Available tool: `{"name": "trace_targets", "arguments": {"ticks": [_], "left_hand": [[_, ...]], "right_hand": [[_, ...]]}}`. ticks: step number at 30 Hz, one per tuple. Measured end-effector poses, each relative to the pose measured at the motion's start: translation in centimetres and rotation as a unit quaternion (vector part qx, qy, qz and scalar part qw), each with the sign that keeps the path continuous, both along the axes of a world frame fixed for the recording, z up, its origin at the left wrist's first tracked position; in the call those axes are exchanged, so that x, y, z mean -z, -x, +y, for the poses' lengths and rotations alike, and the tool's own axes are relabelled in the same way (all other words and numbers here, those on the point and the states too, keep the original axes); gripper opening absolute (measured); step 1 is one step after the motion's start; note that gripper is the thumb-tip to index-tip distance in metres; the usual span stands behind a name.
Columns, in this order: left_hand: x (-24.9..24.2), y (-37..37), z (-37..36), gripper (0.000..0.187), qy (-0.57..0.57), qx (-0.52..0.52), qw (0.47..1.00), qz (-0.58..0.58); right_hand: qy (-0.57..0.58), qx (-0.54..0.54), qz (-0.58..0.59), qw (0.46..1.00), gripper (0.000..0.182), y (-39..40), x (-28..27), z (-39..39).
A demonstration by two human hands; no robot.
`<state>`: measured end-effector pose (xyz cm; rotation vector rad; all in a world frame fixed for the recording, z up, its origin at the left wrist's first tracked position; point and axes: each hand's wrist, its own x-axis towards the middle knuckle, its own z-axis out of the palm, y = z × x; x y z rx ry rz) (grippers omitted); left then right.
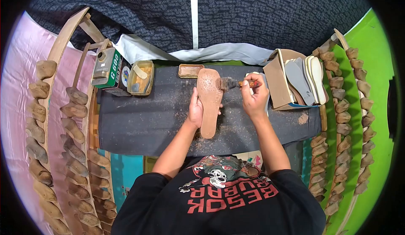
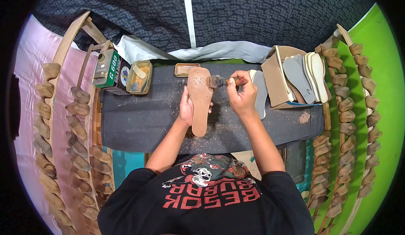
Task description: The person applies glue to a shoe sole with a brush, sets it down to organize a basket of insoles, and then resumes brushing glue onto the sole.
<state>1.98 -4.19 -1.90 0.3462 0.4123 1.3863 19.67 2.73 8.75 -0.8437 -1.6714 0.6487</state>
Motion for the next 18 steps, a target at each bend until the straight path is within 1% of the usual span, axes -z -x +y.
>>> {"name": "trace_targets", "arguments": {"ticks": [1, 3, 5, 8, 9, 11, 13, 14, 17, 18], "left_hand": [[-0.4, -0.2, -0.1, 0.078, -0.003, 0.005, 1.0, -0.007], [-0.6, -0.1, -0.1, 0.078, -0.005, 0.007, 1.0, -0.014], [-0.4, 0.0, 0.0, 0.08, 0.019, -0.016, 1.0, -0.004], [-2.7, 0.0, 0.0, 0.08, 0.036, -0.043, 0.998, -0.003], [-2.1, 0.1, 0.0, 0.08, 0.038, -0.044, 0.998, -0.003], [-0.3, 0.4, 0.0, 0.08, 0.025, 0.006, 1.0, -0.003], [-0.9, 0.0, -0.1, 0.079, 0.014, 0.012, 1.0, -0.011], [-1.2, -0.2, -0.1, 0.078, 0.002, 0.014, 1.0, -0.02], [-2.1, -0.3, 0.0, 0.078, -0.007, 0.009, 0.999, -0.032], [-1.7, -0.1, 0.0, 0.078, -0.006, 0.008, 0.999, -0.033]], "right_hand": [[-0.032, 0.013, 0.019, 0.999, 0.006, 0.2, -0.1, 0.3], [-0.029, 0.006, 0.012, 0.999, 0.006, -0.2, -0.3, -0.3], [0.032, -0.031, 0.002, 0.999, 0.006, -0.9, -0.2, -1.6], [0.028, -0.053, -0.024, 0.998, 0.006, -1.3, 0.1, -2.5], [0.017, -0.063, -0.037, 0.997, 0.005, -1.4, -0.1, -2.7], [0.008, -0.049, -0.026, 0.998, 0.005, -0.9, -0.3, -1.3], [0.004, -0.003, 0.013, 1.0, 0.006, -0.1, -0.5, 0.2], [-0.022, 0.011, 0.007, 1.0, 0.006, 0.3, -0.8, 0.7], [-0.039, 0.023, 0.018, 0.999, 0.007, 0.8, -0.7, 0.5], [-0.018, 0.008, 0.028, 0.999, 0.006, 0.6, -0.4, 0.0]]}}
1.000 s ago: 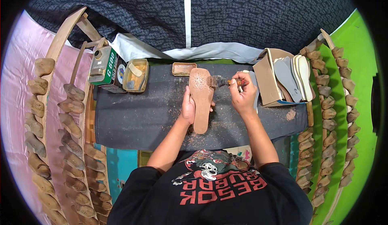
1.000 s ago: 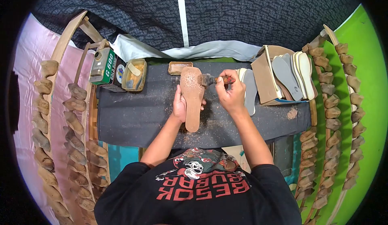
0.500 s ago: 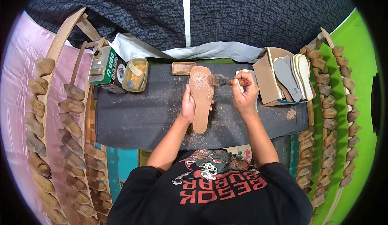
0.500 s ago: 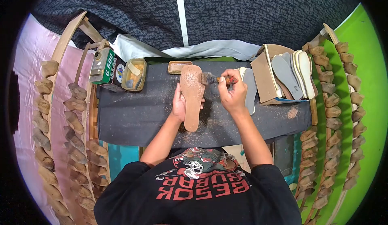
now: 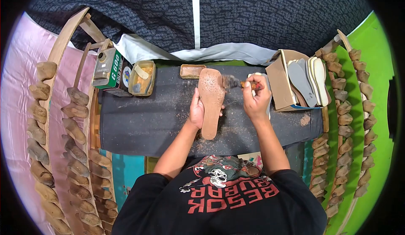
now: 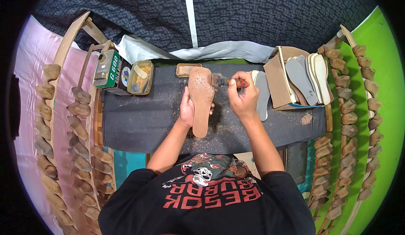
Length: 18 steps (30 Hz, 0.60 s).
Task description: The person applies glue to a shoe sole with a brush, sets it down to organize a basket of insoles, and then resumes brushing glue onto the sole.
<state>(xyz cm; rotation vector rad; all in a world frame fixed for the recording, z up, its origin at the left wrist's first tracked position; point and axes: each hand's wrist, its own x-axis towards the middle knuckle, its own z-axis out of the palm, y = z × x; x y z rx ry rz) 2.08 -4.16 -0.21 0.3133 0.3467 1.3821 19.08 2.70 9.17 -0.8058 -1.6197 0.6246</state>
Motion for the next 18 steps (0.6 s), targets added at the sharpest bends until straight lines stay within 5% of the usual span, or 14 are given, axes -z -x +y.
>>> {"name": "trace_targets", "arguments": {"ticks": [5, 13, 18], "left_hand": [[-0.1, 0.7, 0.3, 0.081, 0.016, -0.026, 1.0, 0.003], [0.4, -0.9, 0.1, 0.083, -0.009, 0.048, 0.999, 0.005], [1.6, -0.2, 0.3, 0.081, -0.018, 0.056, 0.998, 0.007]], "right_hand": [[0.052, -0.05, -0.046, 0.996, 0.004, -1.5, 0.3, -2.3], [0.004, 0.017, 0.019, 1.0, 0.008, -0.1, 0.0, 1.7], [0.075, -0.064, -0.048, 0.994, 0.007, -1.1, 0.7, -1.7]]}}
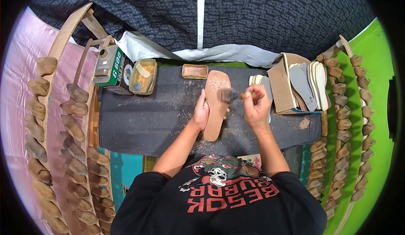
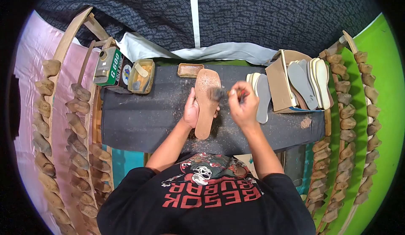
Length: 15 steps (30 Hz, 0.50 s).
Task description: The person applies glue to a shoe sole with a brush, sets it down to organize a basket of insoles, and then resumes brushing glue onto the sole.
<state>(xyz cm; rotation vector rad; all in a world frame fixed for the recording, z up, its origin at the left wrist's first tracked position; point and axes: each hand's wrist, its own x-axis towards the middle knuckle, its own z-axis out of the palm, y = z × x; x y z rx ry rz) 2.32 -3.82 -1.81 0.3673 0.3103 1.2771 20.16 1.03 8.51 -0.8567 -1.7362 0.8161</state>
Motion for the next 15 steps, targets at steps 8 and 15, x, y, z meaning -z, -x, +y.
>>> {"name": "trace_targets", "arguments": {"ticks": [8, 15], "left_hand": [[0.2, -0.3, -0.4, 0.077, 0.011, 0.031, 0.999, 0.004], [-0.8, -0.1, -0.8, 0.079, 0.039, -0.009, 0.999, 0.019]], "right_hand": [[-0.036, 0.046, 0.027, 0.998, 0.01, 1.6, -0.4, 1.8], [-0.039, -0.033, -0.019, 0.999, 0.005, 1.6, -0.5, -0.8]]}}
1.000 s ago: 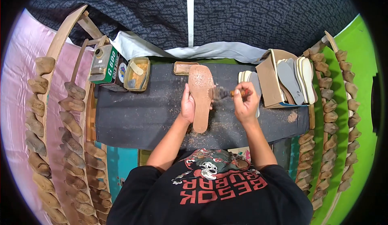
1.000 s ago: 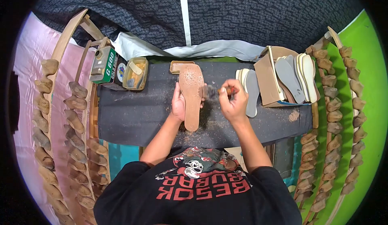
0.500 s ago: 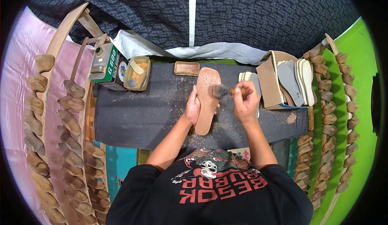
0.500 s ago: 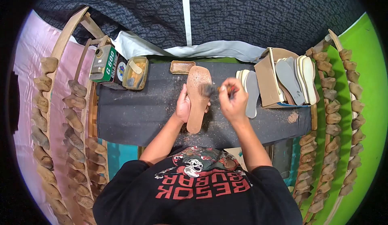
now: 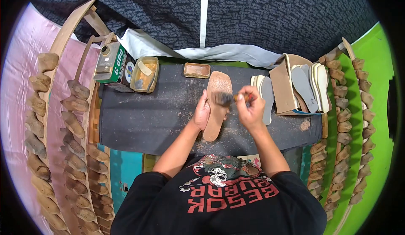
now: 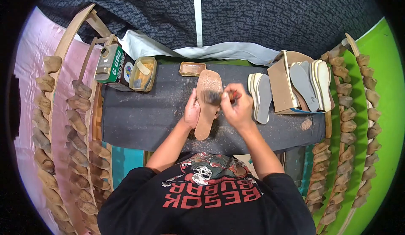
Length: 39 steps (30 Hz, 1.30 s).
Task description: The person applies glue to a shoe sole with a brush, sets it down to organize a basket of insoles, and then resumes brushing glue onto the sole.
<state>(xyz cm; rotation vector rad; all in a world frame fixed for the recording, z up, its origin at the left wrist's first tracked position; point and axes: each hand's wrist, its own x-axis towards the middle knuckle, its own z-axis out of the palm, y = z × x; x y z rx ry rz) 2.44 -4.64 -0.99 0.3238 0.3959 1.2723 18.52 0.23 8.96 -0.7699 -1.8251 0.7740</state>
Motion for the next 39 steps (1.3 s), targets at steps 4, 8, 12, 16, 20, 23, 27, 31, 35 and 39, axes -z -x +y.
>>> {"name": "trace_targets", "arguments": {"ticks": [4, 8, 12, 16, 20, 23, 27, 31, 35, 39], "left_hand": [[-0.8, 0.7, -0.4, 0.079, 0.002, -0.019, 1.0, 0.021], [0.9, 0.2, -0.2, 0.078, -0.008, 0.009, 0.999, -0.03], [1.0, 0.3, -0.6, 0.078, -0.008, -0.002, 0.999, -0.032], [0.6, 1.3, -1.3, 0.079, 0.018, -0.038, 0.999, -0.024], [0.8, 1.7, -1.7, 0.082, 0.04, -0.073, 0.996, 0.022], [1.7, 1.7, -1.6, 0.079, -0.011, -0.018, 0.999, -0.044], [2.7, 1.9, -1.4, 0.075, -0.037, -0.006, 0.997, -0.066], [1.6, 2.4, -2.1, 0.073, -0.001, -0.055, 0.997, -0.051], [2.6, 2.9, -2.4, 0.073, 0.009, -0.068, 0.996, -0.052], [3.9, 3.2, -2.8, 0.072, -0.009, -0.045, 0.995, -0.085]], "right_hand": [[-0.008, -0.025, -0.027, 0.999, 0.005, 0.3, -0.5, -0.3], [-0.008, 0.04, 0.02, 0.999, 0.008, 2.0, 0.3, 3.1], [-0.045, 0.039, 0.051, 0.997, 0.011, 3.0, 0.6, 3.2], [0.014, -0.051, -0.025, 0.998, 0.007, 2.2, -0.3, -1.1], [0.047, -0.092, -0.019, 0.994, 0.007, 2.7, -0.3, -0.8], [-0.029, -0.035, -0.001, 0.999, 0.009, 4.1, 0.4, 2.1], [-0.065, -0.034, 0.011, 0.997, 0.011, 4.7, 0.5, 2.3], [0.029, -0.115, -0.027, 0.993, 0.011, 3.8, -0.6, -0.8], [-0.024, -0.11, -0.063, 0.992, 0.009, 4.0, 0.5, 0.7], [0.064, -0.026, 0.072, 0.995, 0.011, 6.3, 2.6, 5.3]]}}
